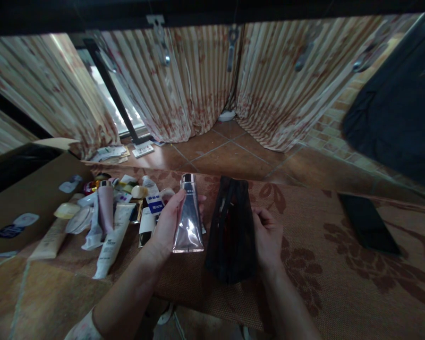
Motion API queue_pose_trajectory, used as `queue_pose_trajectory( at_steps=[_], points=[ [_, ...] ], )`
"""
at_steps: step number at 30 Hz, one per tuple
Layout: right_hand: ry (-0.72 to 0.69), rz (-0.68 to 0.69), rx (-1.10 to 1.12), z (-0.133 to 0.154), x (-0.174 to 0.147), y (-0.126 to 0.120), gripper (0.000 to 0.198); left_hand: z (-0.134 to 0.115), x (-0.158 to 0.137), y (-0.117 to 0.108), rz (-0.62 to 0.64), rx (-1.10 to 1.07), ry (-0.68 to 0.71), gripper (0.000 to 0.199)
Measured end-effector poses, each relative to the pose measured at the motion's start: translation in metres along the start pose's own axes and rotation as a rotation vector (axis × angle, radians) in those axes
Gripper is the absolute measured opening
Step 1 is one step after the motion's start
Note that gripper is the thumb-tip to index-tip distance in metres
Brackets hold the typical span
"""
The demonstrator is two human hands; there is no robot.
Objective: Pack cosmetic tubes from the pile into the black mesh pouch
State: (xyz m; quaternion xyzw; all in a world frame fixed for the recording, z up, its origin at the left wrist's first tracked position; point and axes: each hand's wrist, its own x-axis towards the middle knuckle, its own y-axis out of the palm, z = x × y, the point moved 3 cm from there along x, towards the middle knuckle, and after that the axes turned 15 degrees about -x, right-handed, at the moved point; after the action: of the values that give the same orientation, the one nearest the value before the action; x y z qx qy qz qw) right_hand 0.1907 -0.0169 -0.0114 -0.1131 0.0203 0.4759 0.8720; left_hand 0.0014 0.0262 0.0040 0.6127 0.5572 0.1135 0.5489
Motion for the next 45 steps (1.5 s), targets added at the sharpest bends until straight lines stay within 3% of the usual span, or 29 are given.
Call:
queue_pose_trajectory(
  at_steps=[45],
  points=[
    [-0.026, -0.015, -0.058, 0.0008, -0.0012, 0.0001, 0.031, -0.0014, 0.0011, 0.0028, -0.026, 0.001, 0.009, 0.055]
  ],
)
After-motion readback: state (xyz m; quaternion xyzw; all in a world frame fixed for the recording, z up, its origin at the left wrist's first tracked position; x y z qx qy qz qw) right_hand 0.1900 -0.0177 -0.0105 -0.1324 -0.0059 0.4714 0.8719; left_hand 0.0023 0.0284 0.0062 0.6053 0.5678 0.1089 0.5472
